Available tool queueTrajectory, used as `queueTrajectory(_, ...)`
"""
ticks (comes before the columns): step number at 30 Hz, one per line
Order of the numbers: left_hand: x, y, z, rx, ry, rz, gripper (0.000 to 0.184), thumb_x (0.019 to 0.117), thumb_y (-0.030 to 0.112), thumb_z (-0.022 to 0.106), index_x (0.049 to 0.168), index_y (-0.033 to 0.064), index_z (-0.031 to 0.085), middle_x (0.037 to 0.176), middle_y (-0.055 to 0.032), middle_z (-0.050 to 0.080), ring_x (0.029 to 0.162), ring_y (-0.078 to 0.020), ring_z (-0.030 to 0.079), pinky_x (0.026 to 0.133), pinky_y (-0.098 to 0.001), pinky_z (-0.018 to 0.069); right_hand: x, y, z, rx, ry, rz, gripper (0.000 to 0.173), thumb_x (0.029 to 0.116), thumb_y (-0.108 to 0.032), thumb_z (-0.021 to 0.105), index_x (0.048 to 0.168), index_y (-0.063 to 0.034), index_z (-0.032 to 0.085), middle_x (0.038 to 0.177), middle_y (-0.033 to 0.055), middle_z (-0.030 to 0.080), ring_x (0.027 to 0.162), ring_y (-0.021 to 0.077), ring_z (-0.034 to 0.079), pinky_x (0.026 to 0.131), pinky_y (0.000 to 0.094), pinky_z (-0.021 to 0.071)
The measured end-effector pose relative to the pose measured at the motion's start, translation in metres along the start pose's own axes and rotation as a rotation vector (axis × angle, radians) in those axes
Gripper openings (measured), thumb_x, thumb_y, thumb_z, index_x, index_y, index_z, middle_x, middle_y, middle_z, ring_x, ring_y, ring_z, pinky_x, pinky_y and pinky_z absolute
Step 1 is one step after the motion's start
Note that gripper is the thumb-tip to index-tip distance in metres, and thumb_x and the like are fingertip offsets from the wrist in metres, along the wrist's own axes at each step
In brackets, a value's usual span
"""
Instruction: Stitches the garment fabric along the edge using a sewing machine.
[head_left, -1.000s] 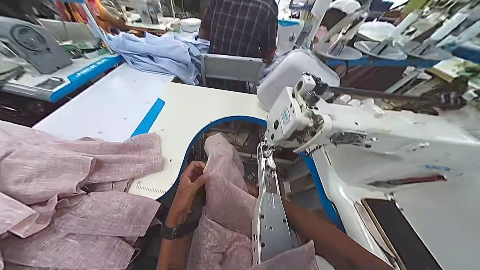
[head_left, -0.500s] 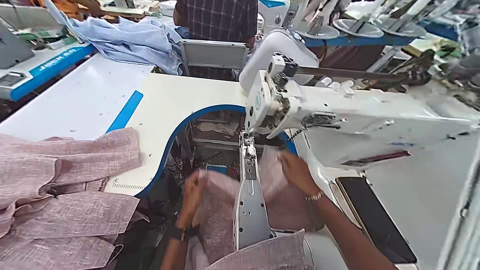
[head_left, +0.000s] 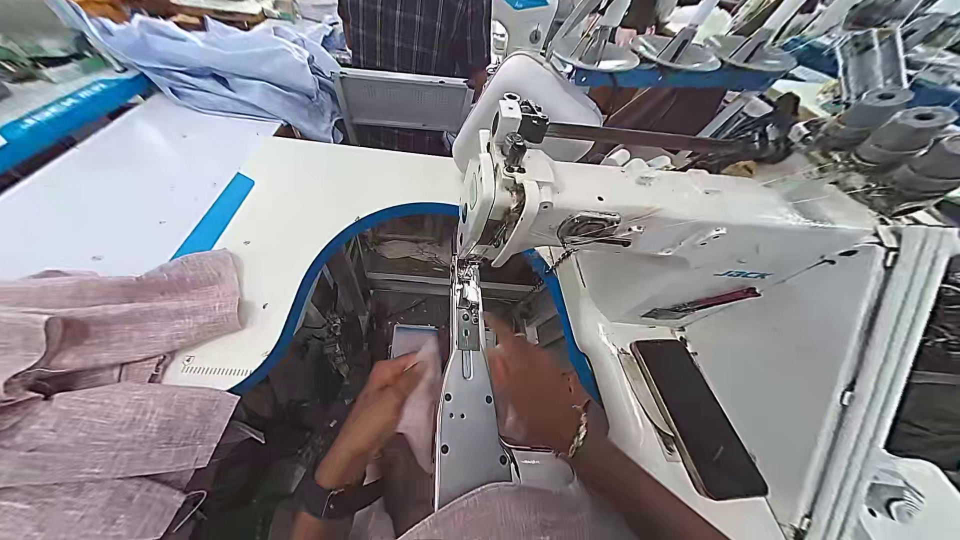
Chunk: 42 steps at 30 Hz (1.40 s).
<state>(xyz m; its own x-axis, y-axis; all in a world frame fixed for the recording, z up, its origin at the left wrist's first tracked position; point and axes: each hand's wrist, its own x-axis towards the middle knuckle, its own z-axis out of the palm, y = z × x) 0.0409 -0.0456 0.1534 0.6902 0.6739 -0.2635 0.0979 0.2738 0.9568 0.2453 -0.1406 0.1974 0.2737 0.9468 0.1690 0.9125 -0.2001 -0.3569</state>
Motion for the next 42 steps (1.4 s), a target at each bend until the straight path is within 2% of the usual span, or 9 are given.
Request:
queueTrajectory(3,0.006,0.048,0.028,-0.115,-0.321,-0.009,0.049,0.1065,0.016,0.035,0.154,0.0041,0.033,0.087,0.0041,0.069,0.071,-0.0039,0.068,0.064,-0.0223,0.0588,-0.013,-0.001,0.024,0.033,0.359,-0.516,0.028,0.0941,-0.006,0.055,0.115,-0.0061,0.073,0.068,0.0095,0.062,0.046,0.0204,0.057,0.040,0.0315,0.0471)
queueTrajectory(6,0.048,0.036,0.039,0.451,0.180,0.381,0.036,0.0994,0.012,0.053,0.130,-0.0059,0.062,0.082,-0.0045,0.070,0.072,-0.0129,0.067,0.069,-0.0332,0.0571,-0.011,0.016,0.030,0.002,0.435,-0.598,0.020,0.0879,-0.004,0.054,0.089,-0.0075,0.074,0.068,0.0066,0.061,0.045,0.0149,0.053,0.039,0.0254,0.0415)
queueTrajectory(9,0.083,0.026,0.061,0.791,0.429,0.480,0.031,0.0973,0.017,0.061,0.112,-0.0096,0.066,0.107,-0.0264,0.069,0.100,-0.0401,0.070,0.087,-0.0539,0.0559,-0.009,0.014,0.025,0.026,0.316,-0.390,0.022,0.0926,-0.012,0.057,0.101,-0.0026,0.075,0.070,0.0082,0.065,0.050,0.0202,0.060,0.043,0.0329,0.0484)
queueTrajectory(13,0.063,0.035,0.065,0.919,0.243,0.064,0.060,0.1067,0.032,0.051,0.159,0.0089,0.036,0.100,-0.0258,0.073,0.083,-0.0461,0.071,0.077,-0.0610,0.0536,0.033,0.064,-0.020,-0.052,-0.433,0.485,0.047,0.0984,-0.029,0.068,0.121,0.0121,0.063,0.108,0.0336,0.067,0.107,0.0501,0.065,0.094,0.0637,0.0479)
queueTrajectory(20,0.069,0.023,0.055,0.795,0.257,0.368,0.072,0.0893,0.042,0.074,0.141,-0.0036,0.055,0.134,-0.0315,0.059,0.101,-0.0468,0.069,0.081,-0.0589,0.0560,0.061,0.028,-0.006,-0.051,-0.206,0.312,0.030,0.1020,-0.020,0.060,0.113,0.0065,0.070,0.099,0.0288,0.072,0.097,0.0469,0.070,0.084,0.0618,0.0523)
queueTrajectory(23,0.060,0.004,0.053,0.968,0.297,0.528,0.060,0.0982,0.052,0.048,0.136,0.0087,0.067,0.143,-0.0324,0.053,0.111,-0.0521,0.062,0.083,-0.0564,0.0543,0.062,0.061,-0.009,-0.139,-0.519,0.565,0.033,0.1053,-0.021,0.054,0.112,0.0084,0.067,0.112,0.0314,0.067,0.113,0.0473,0.064,0.094,0.0627,0.0475)
queueTrajectory(29,0.077,0.005,0.048,0.975,0.220,0.701,0.042,0.1013,0.017,0.044,0.129,-0.0077,0.063,0.146,-0.0227,0.056,0.133,-0.0392,0.058,0.108,-0.0600,0.0433,0.037,0.024,0.011,0.048,0.368,-0.183,0.018,0.0894,-0.010,0.063,0.091,-0.0012,0.079,0.089,0.0144,0.077,0.074,0.0277,0.075,0.060,0.0419,0.0592)
queueTrajectory(33,0.082,0.002,0.041,1.020,0.259,0.839,0.043,0.1033,0.025,0.042,0.119,-0.0034,0.070,0.140,-0.0205,0.062,0.135,-0.0409,0.056,0.113,-0.0631,0.0367,0.033,0.033,0.026,0.229,0.281,-0.302,0.017,0.0897,-0.010,0.062,0.090,-0.0017,0.077,0.122,0.0122,0.075,0.086,0.0212,0.077,0.068,0.0351,0.0604)
queueTrajectory(42,0.077,0.000,0.045,0.790,0.239,0.763,0.050,0.0994,0.028,0.050,0.130,-0.0104,0.058,0.139,-0.0254,0.060,0.131,-0.0358,0.059,0.108,-0.0420,0.0477,0.033,0.030,0.016,0.056,0.219,-0.339,0.014,0.0796,-0.017,0.058,0.076,-0.0040,0.062,0.117,0.0108,0.076,0.050,0.0152,0.062,0.040,0.0313,0.0430)
